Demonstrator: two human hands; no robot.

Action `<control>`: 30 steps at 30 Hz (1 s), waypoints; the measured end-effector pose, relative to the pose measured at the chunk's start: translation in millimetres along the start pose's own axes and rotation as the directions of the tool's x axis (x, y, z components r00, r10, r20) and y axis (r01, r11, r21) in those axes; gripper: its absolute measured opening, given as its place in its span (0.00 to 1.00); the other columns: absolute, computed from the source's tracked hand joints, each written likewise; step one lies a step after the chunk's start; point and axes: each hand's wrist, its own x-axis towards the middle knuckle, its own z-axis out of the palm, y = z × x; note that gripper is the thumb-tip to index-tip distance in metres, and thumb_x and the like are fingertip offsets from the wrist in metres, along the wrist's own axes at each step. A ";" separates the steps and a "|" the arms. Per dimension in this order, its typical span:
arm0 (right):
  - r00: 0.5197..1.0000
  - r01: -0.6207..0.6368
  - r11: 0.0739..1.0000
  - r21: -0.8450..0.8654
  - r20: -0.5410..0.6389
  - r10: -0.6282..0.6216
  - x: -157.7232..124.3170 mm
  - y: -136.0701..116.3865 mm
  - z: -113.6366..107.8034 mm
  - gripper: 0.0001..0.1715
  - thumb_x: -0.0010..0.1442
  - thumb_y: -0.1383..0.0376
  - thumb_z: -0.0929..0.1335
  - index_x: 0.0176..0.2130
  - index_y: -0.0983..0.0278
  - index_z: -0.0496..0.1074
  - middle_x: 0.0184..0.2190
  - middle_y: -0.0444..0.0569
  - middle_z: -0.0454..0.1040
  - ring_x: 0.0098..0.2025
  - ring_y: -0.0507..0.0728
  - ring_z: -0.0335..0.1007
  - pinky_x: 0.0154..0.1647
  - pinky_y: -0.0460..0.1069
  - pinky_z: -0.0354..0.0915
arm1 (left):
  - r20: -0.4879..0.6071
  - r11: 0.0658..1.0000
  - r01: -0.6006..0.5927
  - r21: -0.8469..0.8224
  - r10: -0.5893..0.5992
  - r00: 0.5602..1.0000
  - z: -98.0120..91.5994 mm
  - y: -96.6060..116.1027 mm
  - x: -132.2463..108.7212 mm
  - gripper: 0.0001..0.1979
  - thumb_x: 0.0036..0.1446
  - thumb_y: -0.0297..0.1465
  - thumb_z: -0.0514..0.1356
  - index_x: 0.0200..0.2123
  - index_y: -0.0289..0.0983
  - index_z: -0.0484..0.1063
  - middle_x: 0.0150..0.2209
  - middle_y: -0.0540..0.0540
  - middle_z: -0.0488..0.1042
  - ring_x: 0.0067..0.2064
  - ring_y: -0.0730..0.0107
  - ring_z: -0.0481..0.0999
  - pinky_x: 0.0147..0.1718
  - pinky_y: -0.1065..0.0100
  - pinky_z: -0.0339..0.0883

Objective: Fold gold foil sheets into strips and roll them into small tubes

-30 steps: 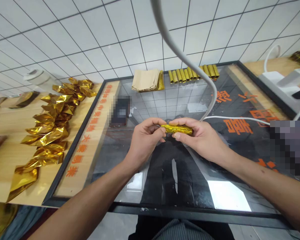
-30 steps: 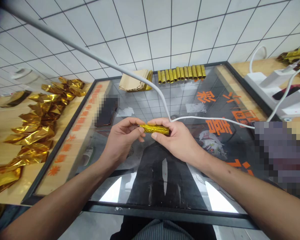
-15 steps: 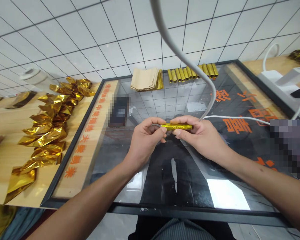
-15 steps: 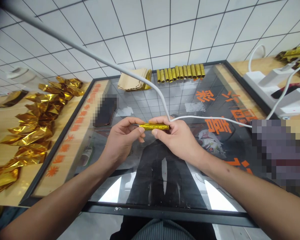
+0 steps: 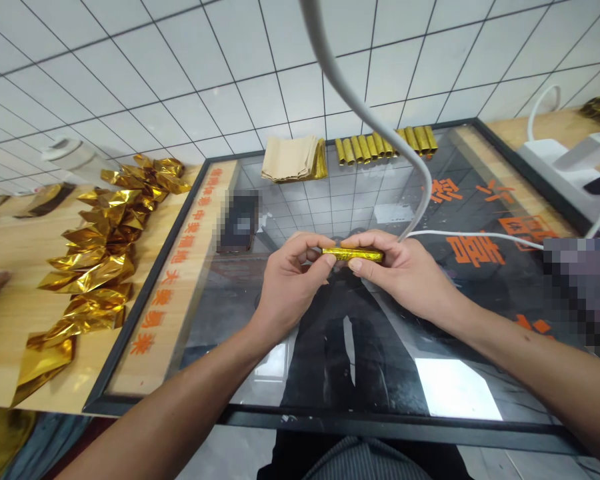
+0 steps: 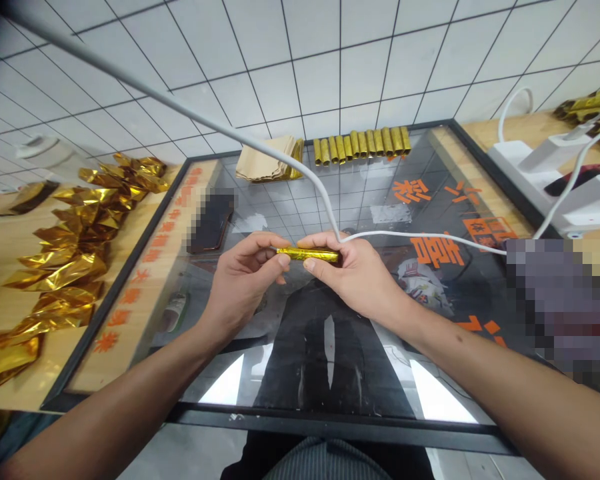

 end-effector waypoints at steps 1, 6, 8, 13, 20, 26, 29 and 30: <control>1.000 0.005 1.000 -0.009 0.006 -0.005 0.1 -0.5 0.0 0.15 0.64 0.56 0.77 0.49 0.59 0.83 0.45 0.47 0.86 0.46 0.60 0.81 0.51 0.57 0.75 | 0.011 1.000 0.009 -0.014 -0.009 1.000 -0.2 -0.1 0.0 0.08 0.62 0.29 0.72 0.45 0.40 0.83 0.39 0.49 0.79 0.35 0.75 0.77 0.31 0.76 0.77; 0.998 0.062 0.996 -0.070 -0.009 -0.063 -1.7 -1.0 1.6 0.15 0.67 0.60 0.76 0.52 0.59 0.80 0.47 0.48 0.85 0.48 0.61 0.82 0.53 0.57 0.76 | 0.028 0.999 0.019 -0.041 -0.017 0.999 1.0 0.5 0.7 0.06 0.61 0.31 0.72 0.42 0.39 0.83 0.37 0.49 0.78 0.34 0.75 0.77 0.31 0.74 0.79; 0.983 0.170 0.963 -0.208 -0.033 -0.180 -3.7 -1.3 1.9 0.15 0.67 0.63 0.74 0.54 0.58 0.79 0.50 0.49 0.84 0.52 0.61 0.81 0.57 0.59 0.75 | 0.007 1.000 -0.003 -0.019 0.003 1.000 2.0 0.2 0.3 0.06 0.61 0.32 0.73 0.41 0.39 0.84 0.39 0.48 0.77 0.34 0.76 0.76 0.31 0.74 0.79; 0.883 0.427 0.756 -0.495 0.048 -0.467 -8.2 -2.5 -0.3 0.12 0.71 0.69 0.71 0.52 0.58 0.79 0.53 0.52 0.81 0.61 0.63 0.76 0.63 0.59 0.71 | 0.016 0.998 -0.046 0.048 0.046 0.999 4.4 -2.1 -2.3 0.06 0.61 0.31 0.72 0.42 0.40 0.84 0.41 0.48 0.74 0.36 0.74 0.75 0.31 0.73 0.80; 0.876 0.430 0.742 -0.514 0.039 -0.481 -9.3 -1.7 -0.5 0.10 0.71 0.70 0.70 0.47 0.56 0.80 0.52 0.51 0.81 0.57 0.62 0.78 0.59 0.60 0.73 | 0.024 0.997 -0.045 0.069 0.044 0.999 8.2 -0.2 -3.5 0.04 0.61 0.30 0.71 0.40 0.39 0.83 0.39 0.48 0.75 0.34 0.75 0.76 0.31 0.72 0.79; 0.871 0.422 0.724 -0.546 0.024 -0.490 -9.0 -2.1 0.1 0.09 0.70 0.69 0.70 0.46 0.56 0.80 0.50 0.50 0.82 0.55 0.63 0.80 0.57 0.60 0.74 | 0.021 0.999 0.014 0.043 -0.015 1.000 10.1 1.0 -4.6 0.07 0.59 0.32 0.72 0.41 0.39 0.82 0.36 0.48 0.76 0.35 0.72 0.76 0.31 0.71 0.79; 0.875 0.417 0.729 -0.542 0.021 -0.484 -8.6 -1.6 0.2 0.09 0.70 0.69 0.70 0.44 0.56 0.81 0.48 0.50 0.83 0.54 0.63 0.80 0.56 0.59 0.74 | 0.032 0.999 0.004 0.054 -0.006 0.999 10.4 0.1 -5.4 0.11 0.58 0.31 0.72 0.44 0.40 0.81 0.40 0.47 0.77 0.38 0.71 0.76 0.34 0.70 0.78; 0.876 0.416 0.732 -0.540 0.020 -0.482 -8.5 -1.4 0.2 0.09 0.70 0.69 0.70 0.44 0.56 0.81 0.48 0.49 0.83 0.54 0.63 0.80 0.56 0.59 0.74 | 0.034 0.998 -0.004 0.062 0.002 0.999 10.6 -0.2 -5.6 0.12 0.58 0.30 0.73 0.45 0.40 0.80 0.41 0.47 0.77 0.39 0.71 0.76 0.35 0.70 0.77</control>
